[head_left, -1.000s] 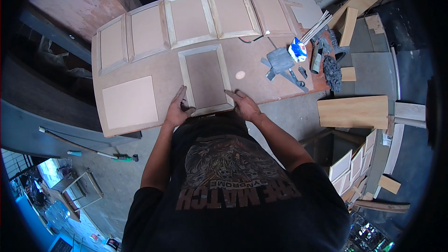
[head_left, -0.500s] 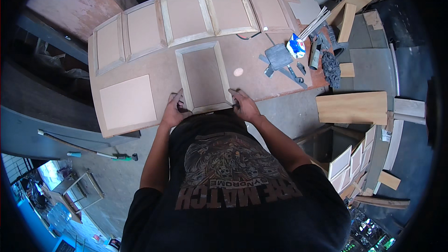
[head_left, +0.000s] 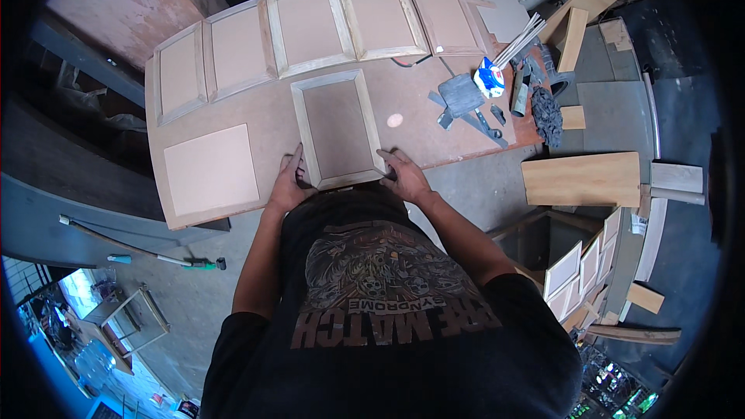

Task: The recorder is assembling and inspecting wooden frame components on a workshop table.

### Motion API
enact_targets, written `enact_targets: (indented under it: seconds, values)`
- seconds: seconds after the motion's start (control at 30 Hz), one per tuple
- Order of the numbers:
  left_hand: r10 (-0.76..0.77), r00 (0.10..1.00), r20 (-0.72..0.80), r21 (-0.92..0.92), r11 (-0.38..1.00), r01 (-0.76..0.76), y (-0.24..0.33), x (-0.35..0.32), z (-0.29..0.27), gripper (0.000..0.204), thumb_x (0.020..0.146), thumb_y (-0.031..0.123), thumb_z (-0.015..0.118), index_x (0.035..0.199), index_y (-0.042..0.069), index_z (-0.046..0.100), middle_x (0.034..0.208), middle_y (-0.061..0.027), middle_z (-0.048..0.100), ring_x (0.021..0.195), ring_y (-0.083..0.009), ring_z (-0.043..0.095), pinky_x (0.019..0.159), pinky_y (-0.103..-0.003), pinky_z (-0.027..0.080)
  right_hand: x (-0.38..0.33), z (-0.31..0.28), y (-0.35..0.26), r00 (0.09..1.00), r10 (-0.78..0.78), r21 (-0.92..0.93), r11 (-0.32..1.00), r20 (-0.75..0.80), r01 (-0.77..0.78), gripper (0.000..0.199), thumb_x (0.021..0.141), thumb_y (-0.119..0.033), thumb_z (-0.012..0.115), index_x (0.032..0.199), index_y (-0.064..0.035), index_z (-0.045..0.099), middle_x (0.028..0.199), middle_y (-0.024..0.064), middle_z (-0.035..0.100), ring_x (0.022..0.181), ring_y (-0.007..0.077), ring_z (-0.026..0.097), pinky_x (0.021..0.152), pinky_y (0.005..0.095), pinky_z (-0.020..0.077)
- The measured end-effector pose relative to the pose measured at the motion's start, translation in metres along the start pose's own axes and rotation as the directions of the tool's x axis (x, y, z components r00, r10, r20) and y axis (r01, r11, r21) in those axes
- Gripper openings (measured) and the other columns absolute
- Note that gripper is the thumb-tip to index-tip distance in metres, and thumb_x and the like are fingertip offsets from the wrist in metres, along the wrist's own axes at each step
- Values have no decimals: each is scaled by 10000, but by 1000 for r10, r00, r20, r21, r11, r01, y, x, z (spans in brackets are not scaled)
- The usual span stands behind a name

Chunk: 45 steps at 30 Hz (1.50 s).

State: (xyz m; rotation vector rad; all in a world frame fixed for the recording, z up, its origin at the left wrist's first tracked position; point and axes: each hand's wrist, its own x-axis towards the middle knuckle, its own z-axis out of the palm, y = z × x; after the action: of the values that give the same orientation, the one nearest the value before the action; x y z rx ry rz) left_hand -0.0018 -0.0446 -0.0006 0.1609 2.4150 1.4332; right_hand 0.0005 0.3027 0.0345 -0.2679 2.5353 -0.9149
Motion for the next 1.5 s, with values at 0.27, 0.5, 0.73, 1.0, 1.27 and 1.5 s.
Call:
enact_targets:
  seconds: [0.27, 0.5, 0.73, 1.0, 1.27, 1.5]
  values:
    - [28, 998, 58, 59, 998, -31, 3, 2, -4, 1282, 588, -50, 909, 1693, 80, 271, 1081, -90, 420, 910, -227, 489, 867, -309, 514, -1, 7, 4, 993, -114, -57, 992, -34, 112, 692, 798, -71, 837, 1447, -144, 611, 1181, 149, 586, 1114, 350, 616, 975, 436, 534]
    - [34, 997, 73, 65, 997, -38, -4, 2, -3, 1235, 611, -59, 884, 1686, 78, 290, 1111, -109, 433, 910, -235, 499, 864, -304, 516, 8, 2, 1, 997, -71, -84, 994, 3, 71, 642, 808, -69, 828, 1415, -136, 632, 1203, 144, 590, 1115, 346, 624, 979, 432, 542]
    - [34, 996, 88, 100, 994, -43, -8, 3, -4, 1232, 620, -43, 882, 1688, 75, 279, 1132, -128, 437, 908, -253, 515, 856, -313, 526, 8, 1, -10, 998, -64, -140, 988, 5, 64, 695, 821, -108, 822, 1472, -152, 583, 1250, 143, 566, 1154, 347, 619, 1016, 437, 535]
    - [28, 999, 46, 87, 996, -32, -15, 4, 1, 1252, 614, -28, 888, 1683, 19, 238, 1155, -132, 447, 906, -249, 532, 846, -316, 539, 9, 1, -12, 998, -52, -151, 987, 25, 56, 708, 833, -100, 815, 1497, -171, 580, 1231, 136, 559, 1165, 339, 608, 1035, 433, 525]
    - [56, 995, 77, 72, 996, -61, -20, 6, -2, 1229, 616, -9, 902, 1671, 8, 273, 1148, -124, 450, 907, -233, 534, 842, -307, 539, 12, 1, -9, 997, -49, -162, 985, 66, 59, 750, 829, -89, 818, 1524, -186, 554, 1252, 138, 553, 1183, 342, 599, 1052, 428, 515]
    - [50, 995, 84, 27, 998, -52, -18, 7, -6, 1239, 616, 8, 932, 1671, 15, 284, 1139, -111, 454, 915, -220, 536, 851, -295, 542, 10, -2, -14, 999, -50, -97, 994, -4, 49, 821, 818, -45, 798, 1568, -134, 475, 1271, 164, 560, 1198, 388, 585, 1058, 447, 506]
